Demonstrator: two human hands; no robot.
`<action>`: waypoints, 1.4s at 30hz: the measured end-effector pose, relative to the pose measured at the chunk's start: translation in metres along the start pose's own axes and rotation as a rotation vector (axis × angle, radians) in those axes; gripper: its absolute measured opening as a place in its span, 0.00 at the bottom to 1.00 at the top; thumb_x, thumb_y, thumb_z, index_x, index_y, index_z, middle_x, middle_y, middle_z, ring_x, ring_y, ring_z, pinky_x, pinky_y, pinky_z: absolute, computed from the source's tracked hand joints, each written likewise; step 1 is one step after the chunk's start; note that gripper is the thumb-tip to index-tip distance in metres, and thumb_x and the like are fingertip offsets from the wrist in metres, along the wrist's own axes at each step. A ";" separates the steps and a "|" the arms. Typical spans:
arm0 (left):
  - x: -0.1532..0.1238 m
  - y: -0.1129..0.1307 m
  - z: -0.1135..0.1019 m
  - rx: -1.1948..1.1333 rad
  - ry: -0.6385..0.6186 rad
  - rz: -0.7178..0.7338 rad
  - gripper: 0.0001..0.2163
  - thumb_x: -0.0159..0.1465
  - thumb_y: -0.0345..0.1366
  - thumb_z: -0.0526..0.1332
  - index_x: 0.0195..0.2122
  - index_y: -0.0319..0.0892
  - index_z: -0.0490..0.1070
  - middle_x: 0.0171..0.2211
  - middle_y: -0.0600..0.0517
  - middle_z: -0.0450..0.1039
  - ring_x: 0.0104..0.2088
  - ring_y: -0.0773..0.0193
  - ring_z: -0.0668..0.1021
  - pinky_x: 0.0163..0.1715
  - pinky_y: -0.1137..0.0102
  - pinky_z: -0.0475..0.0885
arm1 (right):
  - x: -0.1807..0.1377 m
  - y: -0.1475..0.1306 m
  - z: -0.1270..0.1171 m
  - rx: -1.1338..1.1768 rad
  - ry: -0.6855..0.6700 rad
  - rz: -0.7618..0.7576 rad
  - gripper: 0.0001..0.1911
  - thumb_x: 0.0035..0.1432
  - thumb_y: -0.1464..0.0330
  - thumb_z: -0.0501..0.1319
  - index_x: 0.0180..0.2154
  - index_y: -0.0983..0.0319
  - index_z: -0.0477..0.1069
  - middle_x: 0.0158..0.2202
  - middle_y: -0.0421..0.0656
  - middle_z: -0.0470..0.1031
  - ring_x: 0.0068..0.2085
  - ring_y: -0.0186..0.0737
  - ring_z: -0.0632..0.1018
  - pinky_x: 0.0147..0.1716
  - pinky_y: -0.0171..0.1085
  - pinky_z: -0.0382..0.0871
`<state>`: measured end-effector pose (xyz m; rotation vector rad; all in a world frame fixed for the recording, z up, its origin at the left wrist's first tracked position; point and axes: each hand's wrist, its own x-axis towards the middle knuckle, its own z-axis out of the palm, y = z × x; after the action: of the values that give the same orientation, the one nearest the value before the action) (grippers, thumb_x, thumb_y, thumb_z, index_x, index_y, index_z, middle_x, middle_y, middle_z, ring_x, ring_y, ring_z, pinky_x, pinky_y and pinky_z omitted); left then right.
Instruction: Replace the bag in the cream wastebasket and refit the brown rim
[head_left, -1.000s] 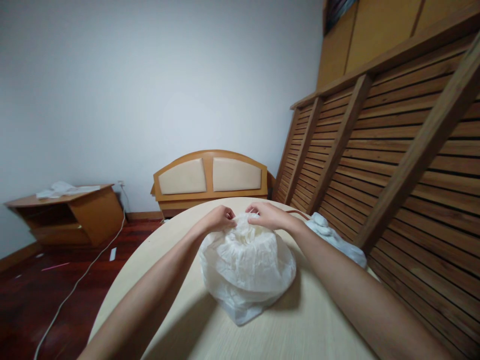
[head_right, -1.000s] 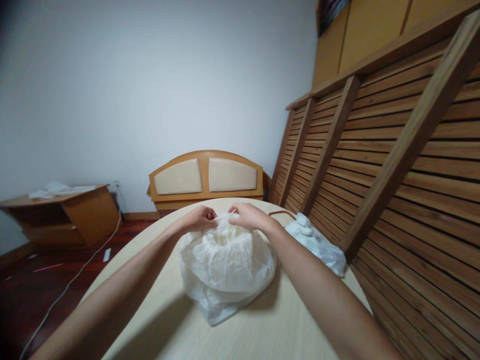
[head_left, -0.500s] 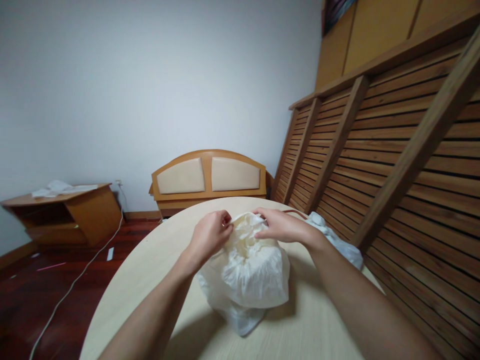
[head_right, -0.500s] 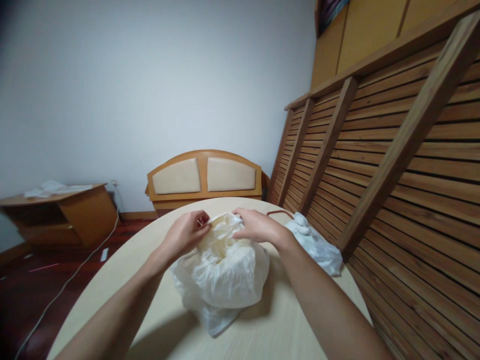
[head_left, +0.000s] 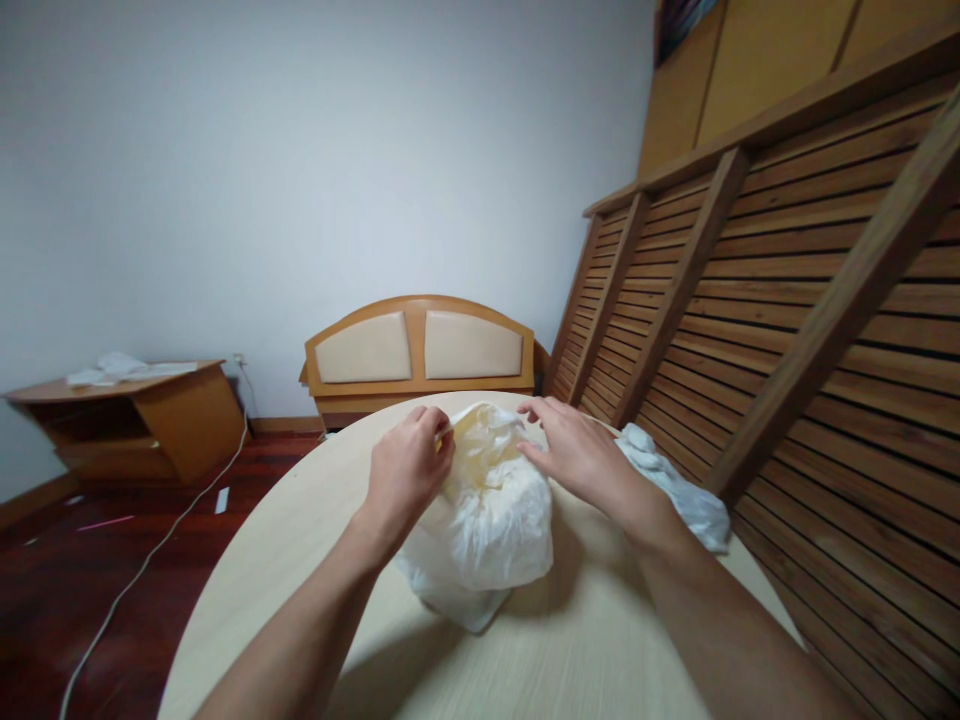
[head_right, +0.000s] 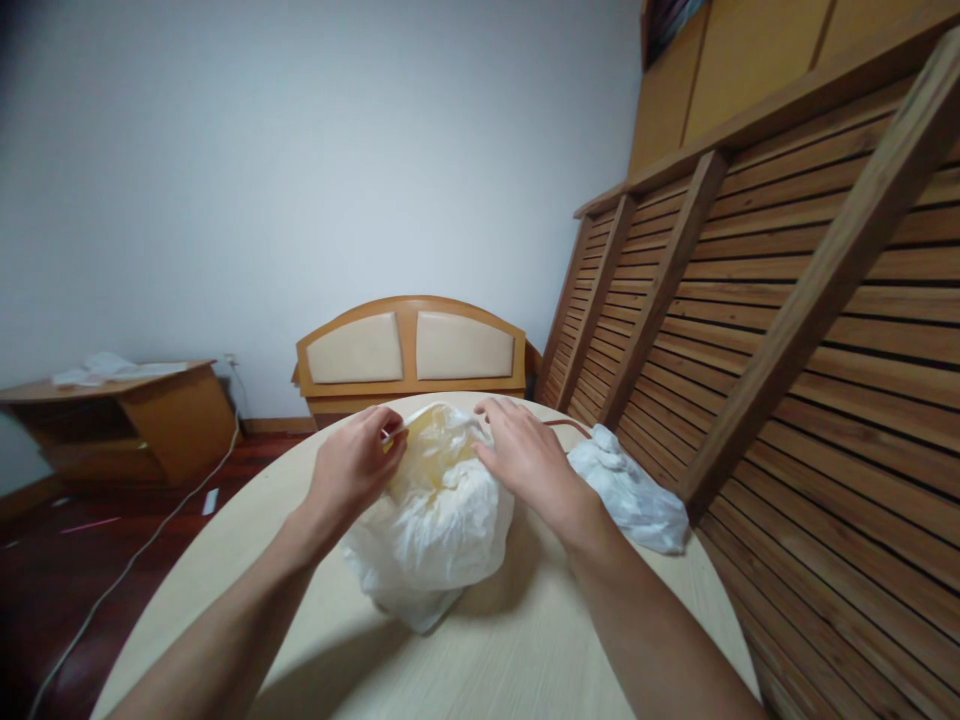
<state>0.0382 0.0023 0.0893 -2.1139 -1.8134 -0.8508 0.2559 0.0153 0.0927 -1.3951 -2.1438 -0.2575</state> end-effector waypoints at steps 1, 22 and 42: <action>0.000 -0.001 0.000 -0.002 -0.001 -0.006 0.02 0.66 0.33 0.59 0.36 0.44 0.71 0.38 0.52 0.77 0.36 0.61 0.77 0.31 0.69 0.61 | 0.000 -0.005 -0.001 0.012 0.031 -0.014 0.14 0.60 0.70 0.63 0.49 0.62 0.73 0.48 0.49 0.77 0.49 0.47 0.77 0.48 0.41 0.69; -0.014 0.021 0.008 -0.044 -0.132 0.146 0.05 0.67 0.33 0.58 0.40 0.47 0.72 0.40 0.52 0.76 0.39 0.61 0.79 0.32 0.70 0.64 | -0.005 -0.044 0.063 -0.089 -0.733 -0.366 0.14 0.59 0.75 0.58 0.43 0.67 0.80 0.44 0.56 0.82 0.39 0.52 0.82 0.35 0.41 0.72; -0.009 0.015 0.013 0.050 -0.073 0.069 0.04 0.69 0.35 0.57 0.39 0.46 0.72 0.40 0.51 0.76 0.40 0.61 0.78 0.30 0.70 0.63 | -0.012 -0.052 0.053 -0.083 -0.780 -0.375 0.19 0.67 0.70 0.49 0.47 0.67 0.77 0.42 0.57 0.82 0.38 0.52 0.83 0.33 0.43 0.72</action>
<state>0.0553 -0.0012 0.0772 -2.1888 -1.7659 -0.7141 0.1945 0.0068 0.0493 -1.2443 -3.0682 0.0874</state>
